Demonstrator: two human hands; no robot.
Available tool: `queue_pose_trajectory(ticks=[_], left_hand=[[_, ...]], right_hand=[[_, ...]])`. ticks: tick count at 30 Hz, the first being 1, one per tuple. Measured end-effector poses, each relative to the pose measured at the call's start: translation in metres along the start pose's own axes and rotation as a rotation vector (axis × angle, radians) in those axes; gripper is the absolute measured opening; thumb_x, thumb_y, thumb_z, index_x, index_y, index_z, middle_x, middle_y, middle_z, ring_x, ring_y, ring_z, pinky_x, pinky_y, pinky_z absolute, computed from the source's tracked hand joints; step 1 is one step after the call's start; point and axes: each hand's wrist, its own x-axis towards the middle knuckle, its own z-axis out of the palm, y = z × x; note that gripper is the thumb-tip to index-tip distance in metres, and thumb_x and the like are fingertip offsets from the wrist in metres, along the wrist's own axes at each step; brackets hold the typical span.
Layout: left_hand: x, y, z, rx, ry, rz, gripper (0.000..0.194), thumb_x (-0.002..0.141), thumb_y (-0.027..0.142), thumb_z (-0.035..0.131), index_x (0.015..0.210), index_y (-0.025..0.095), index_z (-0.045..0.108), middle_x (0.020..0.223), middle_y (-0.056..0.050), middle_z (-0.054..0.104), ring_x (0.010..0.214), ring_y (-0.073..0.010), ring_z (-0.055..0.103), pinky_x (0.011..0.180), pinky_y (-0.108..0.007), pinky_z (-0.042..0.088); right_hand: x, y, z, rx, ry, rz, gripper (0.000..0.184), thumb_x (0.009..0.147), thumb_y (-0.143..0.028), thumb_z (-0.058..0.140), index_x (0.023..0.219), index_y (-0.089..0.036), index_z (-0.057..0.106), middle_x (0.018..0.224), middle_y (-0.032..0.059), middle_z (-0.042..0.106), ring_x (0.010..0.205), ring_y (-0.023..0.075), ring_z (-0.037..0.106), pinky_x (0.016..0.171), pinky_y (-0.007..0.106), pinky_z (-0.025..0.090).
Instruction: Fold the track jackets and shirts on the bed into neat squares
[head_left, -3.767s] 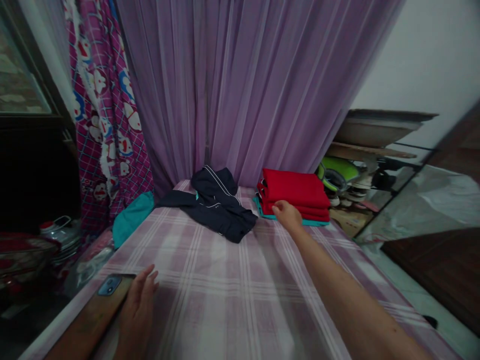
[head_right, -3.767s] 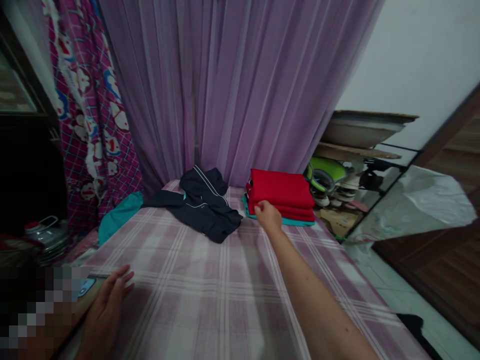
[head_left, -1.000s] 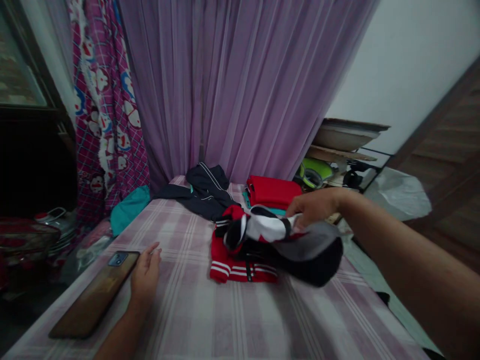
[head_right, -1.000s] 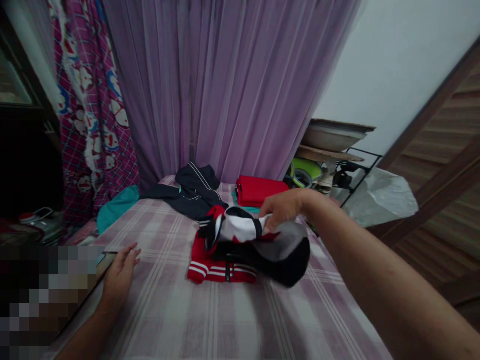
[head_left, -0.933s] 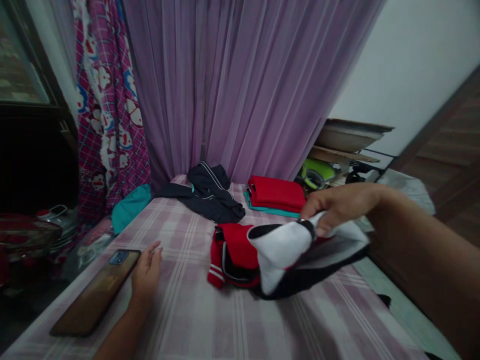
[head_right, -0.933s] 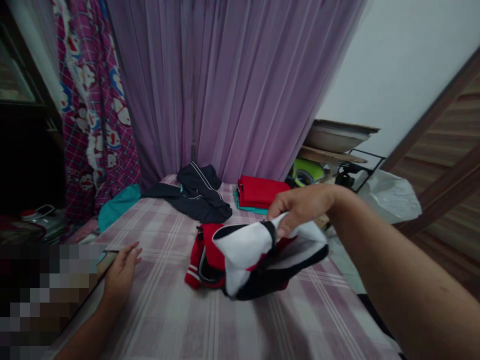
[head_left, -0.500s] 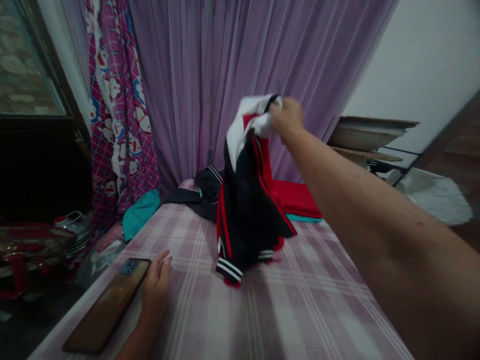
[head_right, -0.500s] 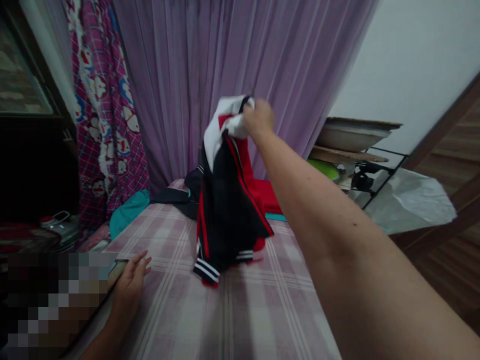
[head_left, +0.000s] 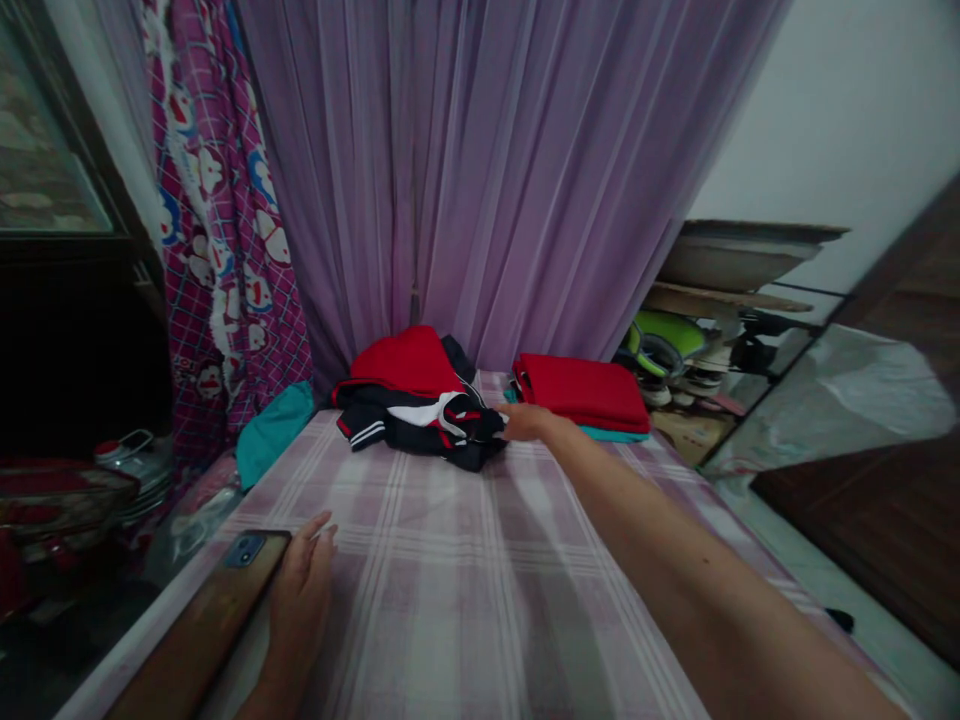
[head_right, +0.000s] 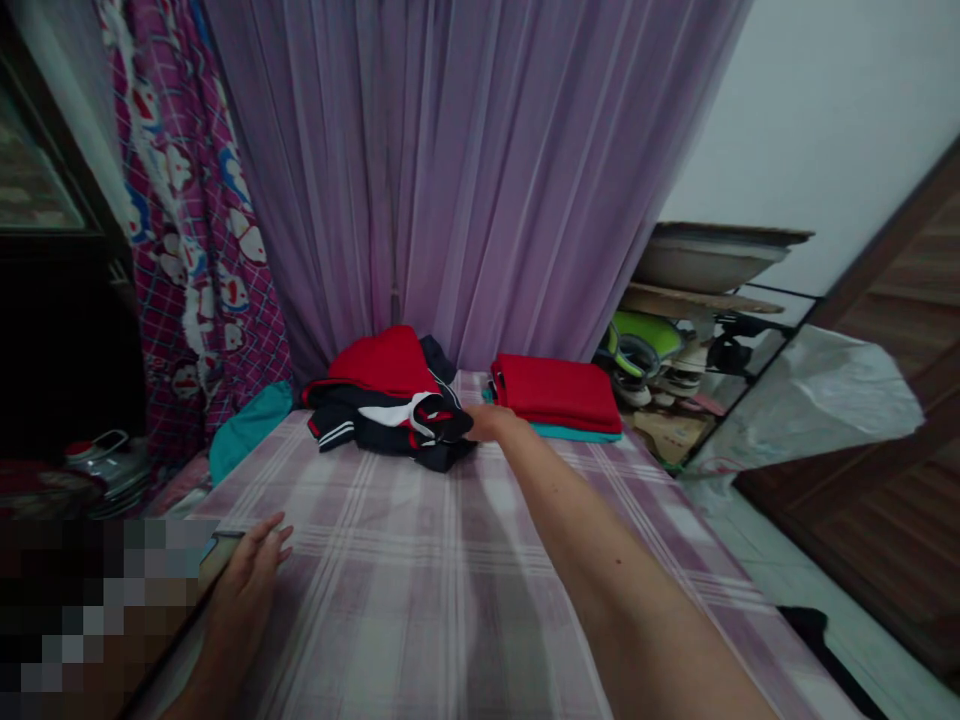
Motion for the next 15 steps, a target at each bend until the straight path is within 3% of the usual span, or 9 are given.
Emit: queue_pose_trajectory(ticks=[4,7,11,15], left_hand=[[-0.004,0.006,-0.003,0.06,0.008,0.02,0.063,0.077,0.068,0.051,0.116,0.02,0.063,0.118,-0.011,0.069,0.108,-0.0293,0.065,0.103,-0.049,0.046],[-0.005,0.01,-0.003,0.118,0.018,0.026,0.065,0.076,0.072,0.051,0.114,0.021,0.064,0.12,-0.01,0.068,0.11,-0.0301,0.064,0.106,-0.05,0.044],[-0.007,0.012,-0.004,0.148,0.013,0.01,0.065,0.075,0.074,0.051,0.113,0.022,0.065,0.117,-0.009,0.069,0.109,-0.0312,0.065,0.105,-0.051,0.045],[-0.009,0.018,-0.008,0.236,0.022,0.019,0.057,0.077,0.07,0.049,0.109,0.027,0.067,0.118,-0.007,0.069,0.115,-0.0324,0.062,0.107,-0.053,0.043]], right_hand=[[0.002,0.035,0.024,-0.061,0.095,0.217,0.037,0.094,-0.026,0.044,0.127,-0.02,0.061,0.12,0.0156,0.068,0.11,0.0279,0.064,0.086,0.036,0.048],[0.004,0.068,0.032,-0.125,0.184,0.341,0.041,0.092,-0.022,0.047,0.132,-0.012,0.055,0.126,0.0233,0.06,0.117,0.0321,0.057,0.089,0.041,0.044],[0.009,0.104,0.053,-0.219,0.194,0.333,0.04,0.089,-0.026,0.056,0.128,-0.017,0.056,0.126,0.0206,0.059,0.116,0.0314,0.053,0.089,0.041,0.04],[0.02,0.121,0.067,-0.261,0.219,0.279,0.03,0.093,-0.026,0.047,0.119,-0.018,0.061,0.12,0.0208,0.062,0.111,0.0312,0.054,0.085,0.04,0.038]])
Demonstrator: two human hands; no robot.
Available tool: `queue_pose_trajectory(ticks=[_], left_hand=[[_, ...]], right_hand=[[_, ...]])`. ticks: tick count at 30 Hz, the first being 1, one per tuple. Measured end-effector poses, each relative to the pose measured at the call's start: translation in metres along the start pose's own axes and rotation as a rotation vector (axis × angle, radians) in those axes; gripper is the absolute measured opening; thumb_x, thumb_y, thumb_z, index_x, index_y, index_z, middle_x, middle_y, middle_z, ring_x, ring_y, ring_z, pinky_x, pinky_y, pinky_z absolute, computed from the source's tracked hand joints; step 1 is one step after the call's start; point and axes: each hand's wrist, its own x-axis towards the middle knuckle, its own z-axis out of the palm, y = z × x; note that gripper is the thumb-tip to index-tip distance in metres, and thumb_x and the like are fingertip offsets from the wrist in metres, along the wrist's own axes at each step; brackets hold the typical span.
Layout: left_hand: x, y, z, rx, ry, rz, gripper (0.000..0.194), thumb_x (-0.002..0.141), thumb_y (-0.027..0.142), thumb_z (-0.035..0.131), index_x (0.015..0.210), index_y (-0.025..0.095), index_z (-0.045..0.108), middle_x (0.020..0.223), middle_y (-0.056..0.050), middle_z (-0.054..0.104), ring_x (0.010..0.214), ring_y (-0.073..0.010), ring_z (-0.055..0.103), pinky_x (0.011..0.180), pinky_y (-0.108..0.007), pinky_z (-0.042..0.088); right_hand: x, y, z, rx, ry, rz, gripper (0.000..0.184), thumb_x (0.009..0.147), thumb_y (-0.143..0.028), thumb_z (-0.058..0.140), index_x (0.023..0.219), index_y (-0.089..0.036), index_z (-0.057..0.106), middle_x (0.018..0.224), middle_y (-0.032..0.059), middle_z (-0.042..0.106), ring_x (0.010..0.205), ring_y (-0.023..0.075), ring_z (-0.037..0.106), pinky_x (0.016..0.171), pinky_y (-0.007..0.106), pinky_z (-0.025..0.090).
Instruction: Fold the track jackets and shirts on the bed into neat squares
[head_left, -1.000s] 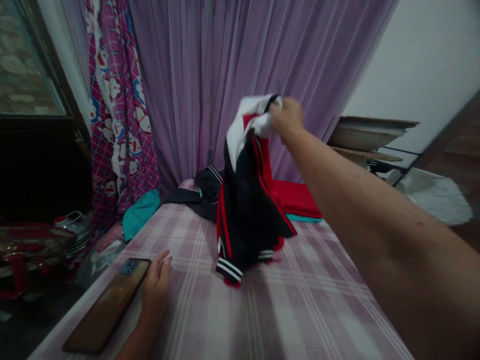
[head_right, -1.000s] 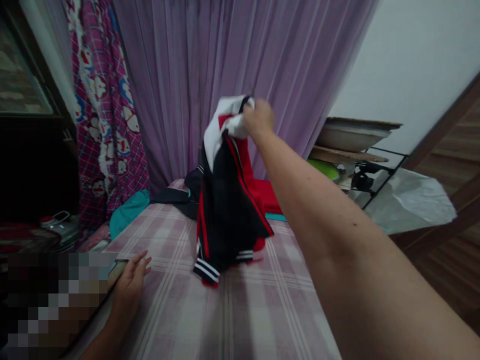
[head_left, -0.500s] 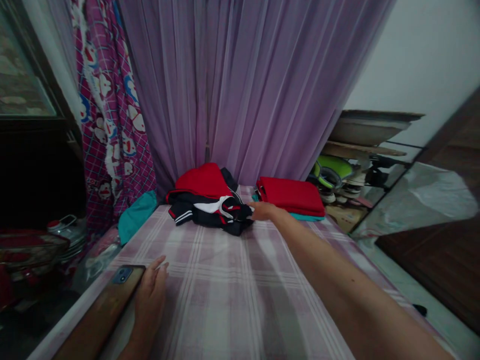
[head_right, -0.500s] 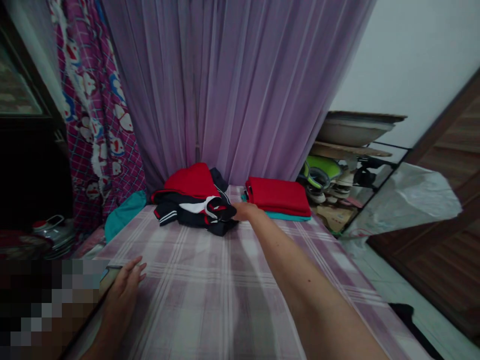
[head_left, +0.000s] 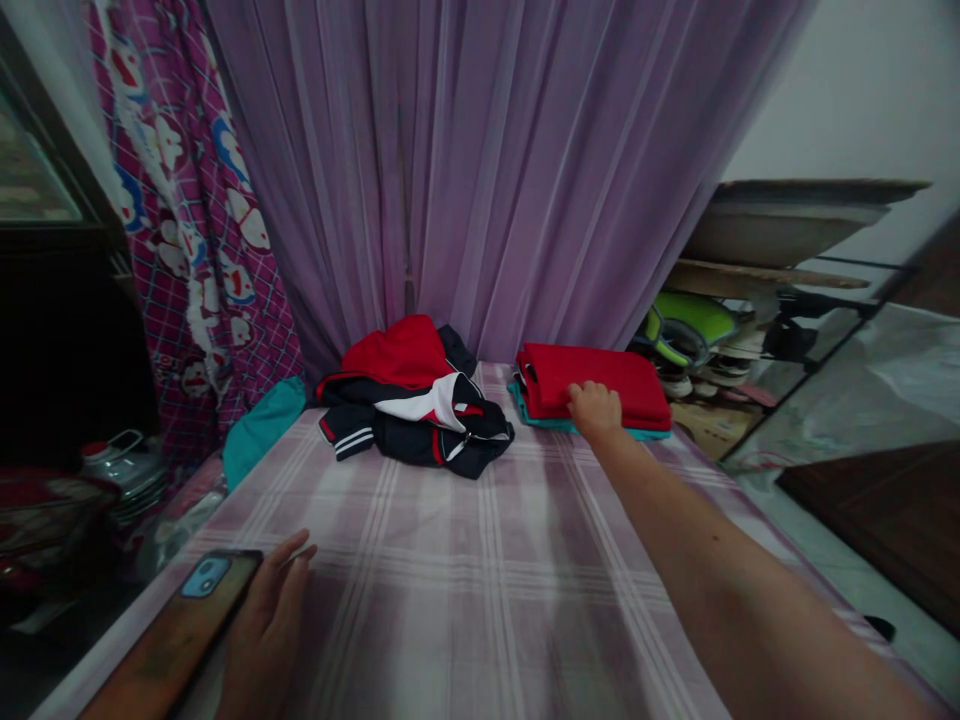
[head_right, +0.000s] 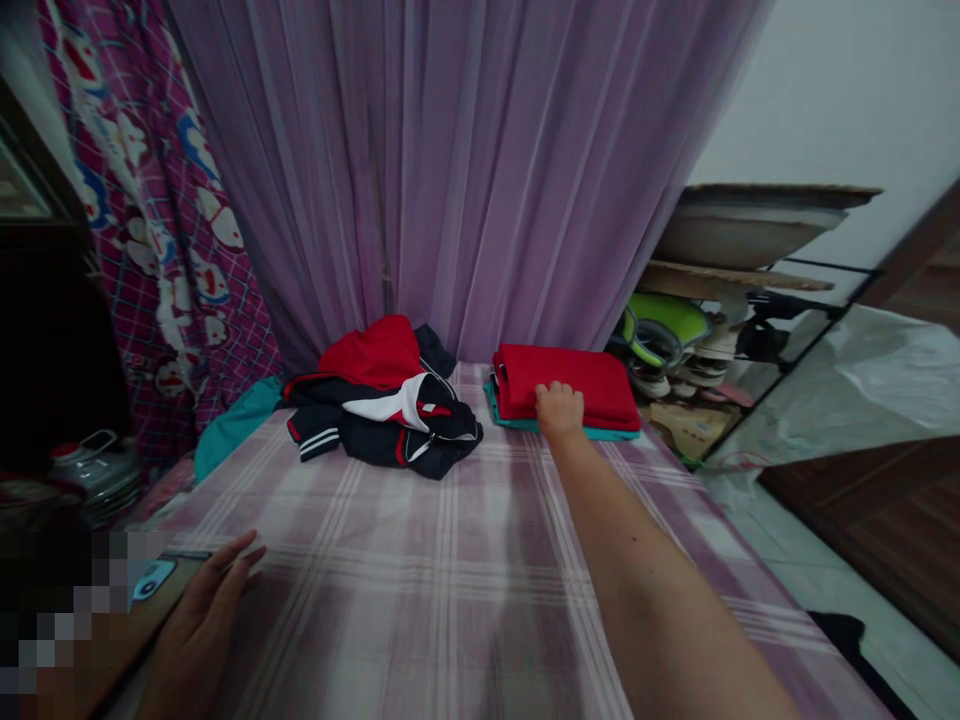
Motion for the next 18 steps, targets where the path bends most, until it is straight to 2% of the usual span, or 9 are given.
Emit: queue_pose_trajectory(ticks=[3,6,9,11,13,14,15,16,18], left_hand=[[0.0,0.001,-0.003,0.035,-0.04,0.034,0.049,0.079,0.065,0.049,0.11,0.031,0.067,0.119,-0.005,0.069,0.118,-0.0313,0.061,0.104,-0.049,0.048],[0.001,-0.004,0.0,0.048,0.009,0.049,0.046,0.081,0.062,0.047,0.11,0.031,0.067,0.116,-0.005,0.07,0.116,-0.0302,0.062,0.102,-0.047,0.05],[0.003,-0.009,0.005,0.049,0.022,0.039,0.049,0.081,0.062,0.047,0.111,0.029,0.066,0.115,-0.005,0.071,0.113,-0.0298,0.064,0.102,-0.047,0.049],[0.004,-0.01,0.007,0.018,0.007,0.033,0.054,0.079,0.064,0.048,0.114,0.026,0.065,0.116,-0.006,0.071,0.111,-0.0295,0.065,0.1,-0.046,0.05],[0.005,-0.008,0.006,-0.006,0.002,0.028,0.058,0.078,0.065,0.049,0.116,0.024,0.064,0.115,-0.007,0.071,0.107,-0.0291,0.066,0.099,-0.045,0.05],[0.005,-0.006,0.005,-0.008,-0.009,0.03,0.059,0.078,0.065,0.049,0.118,0.024,0.064,0.114,-0.007,0.072,0.106,-0.0289,0.067,0.098,-0.045,0.051],[0.005,-0.004,0.004,-0.006,-0.022,0.035,0.058,0.079,0.064,0.05,0.119,0.023,0.064,0.113,-0.007,0.072,0.105,-0.0288,0.067,0.096,-0.044,0.052],[0.005,-0.002,0.003,0.0,-0.033,0.036,0.058,0.079,0.062,0.051,0.119,0.023,0.064,0.111,-0.007,0.073,0.104,-0.0286,0.067,0.093,-0.042,0.053],[0.006,0.001,0.003,0.014,-0.032,0.029,0.055,0.078,0.06,0.052,0.118,0.024,0.065,0.107,-0.007,0.074,0.102,-0.0283,0.068,0.088,-0.04,0.054]], right_hand=[[0.009,0.006,-0.007,0.033,0.004,-0.023,0.03,0.094,-0.024,0.042,0.116,-0.016,0.061,0.119,0.0203,0.063,0.11,0.0306,0.056,0.084,0.038,0.038],[0.007,0.02,-0.027,0.145,-0.051,-0.035,0.03,0.094,-0.025,0.041,0.116,-0.018,0.06,0.116,0.0157,0.067,0.105,0.0278,0.06,0.08,0.034,0.039],[-0.015,0.039,-0.053,0.242,-0.151,-0.203,0.024,0.091,-0.031,0.047,0.106,-0.021,0.063,0.104,0.0101,0.07,0.093,0.0246,0.062,0.075,0.032,0.04],[-0.038,0.049,-0.068,0.377,-0.338,-0.402,0.022,0.086,-0.037,0.054,0.097,-0.021,0.065,0.093,0.0061,0.07,0.083,0.0211,0.061,0.072,0.03,0.041],[-0.058,0.053,-0.078,0.587,-0.619,-0.585,0.03,0.083,-0.048,0.058,0.091,-0.02,0.066,0.085,0.0034,0.069,0.077,0.0183,0.06,0.071,0.029,0.044],[-0.065,0.054,-0.081,0.693,-0.736,-0.639,0.038,0.081,-0.054,0.059,0.091,-0.018,0.067,0.084,0.0033,0.069,0.077,0.0178,0.061,0.072,0.029,0.045],[-0.07,0.052,-0.081,0.78,-0.79,-0.652,0.045,0.08,-0.06,0.058,0.092,-0.017,0.067,0.086,0.0042,0.069,0.078,0.0183,0.062,0.074,0.03,0.047],[-0.072,0.049,-0.079,0.829,-0.77,-0.622,0.052,0.08,-0.064,0.056,0.095,-0.016,0.068,0.09,0.0062,0.07,0.082,0.0197,0.064,0.078,0.032,0.049],[-0.07,0.04,-0.068,0.791,-0.575,-0.49,0.057,0.081,-0.064,0.057,0.108,-0.015,0.068,0.107,0.0117,0.07,0.099,0.0244,0.064,0.089,0.036,0.048]])
